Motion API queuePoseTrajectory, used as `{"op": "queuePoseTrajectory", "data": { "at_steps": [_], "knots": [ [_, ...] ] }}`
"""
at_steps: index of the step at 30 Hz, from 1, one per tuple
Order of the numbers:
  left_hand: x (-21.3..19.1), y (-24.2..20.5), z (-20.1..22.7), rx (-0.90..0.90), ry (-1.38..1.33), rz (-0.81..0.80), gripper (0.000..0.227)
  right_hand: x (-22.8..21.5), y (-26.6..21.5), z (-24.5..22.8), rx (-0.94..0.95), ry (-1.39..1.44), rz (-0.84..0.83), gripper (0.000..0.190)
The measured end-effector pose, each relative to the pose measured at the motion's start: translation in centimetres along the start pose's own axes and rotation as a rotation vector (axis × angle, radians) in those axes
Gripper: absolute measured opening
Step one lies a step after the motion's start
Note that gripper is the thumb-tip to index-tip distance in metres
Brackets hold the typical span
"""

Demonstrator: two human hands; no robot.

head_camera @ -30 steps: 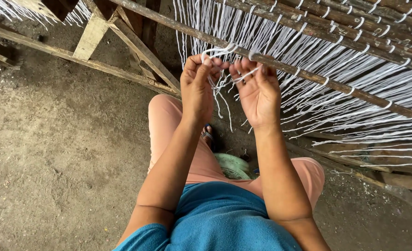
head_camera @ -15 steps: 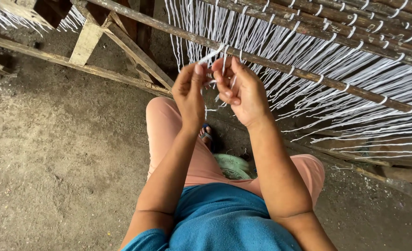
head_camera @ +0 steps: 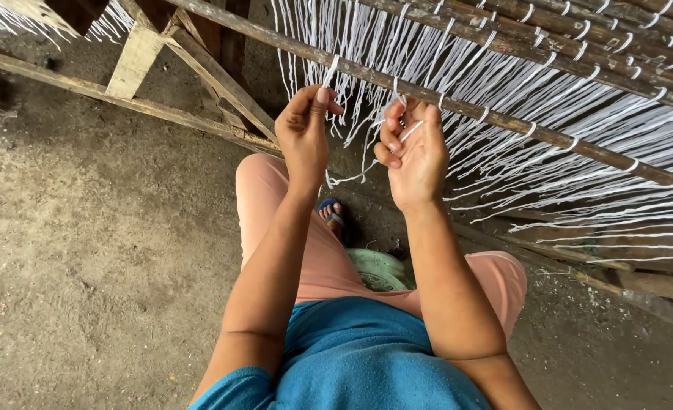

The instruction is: Tying white strings onto wooden sticks on a weaving frame to organize them.

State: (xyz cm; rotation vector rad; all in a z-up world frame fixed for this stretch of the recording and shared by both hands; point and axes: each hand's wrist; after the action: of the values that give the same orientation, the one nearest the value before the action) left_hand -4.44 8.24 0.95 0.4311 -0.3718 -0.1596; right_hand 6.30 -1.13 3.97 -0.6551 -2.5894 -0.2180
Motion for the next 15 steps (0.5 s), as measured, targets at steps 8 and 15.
{"op": "queuePoseTrajectory", "data": {
  "at_steps": [8,15],
  "knots": [
    [-0.8,-0.4,-0.4,-0.051,-0.129,-0.023,0.019,-3.8,-0.2,11.6,-0.09,-0.591,0.021,0.058],
    [-1.2,-1.6,0.1,-0.085,-0.216,0.01,0.014,-16.3,-2.4,25.8,0.34,-1.213,-0.173,0.051]
  ]
}}
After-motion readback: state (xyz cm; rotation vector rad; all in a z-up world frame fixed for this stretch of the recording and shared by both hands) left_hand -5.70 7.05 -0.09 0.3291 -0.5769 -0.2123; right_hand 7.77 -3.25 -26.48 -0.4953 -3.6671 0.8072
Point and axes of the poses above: each hand's wrist, its own y-axis towards the middle knuckle, its own x-axis out of the palm, z = x × y, and after that the axes turned 6 degrees about -y, right-handed
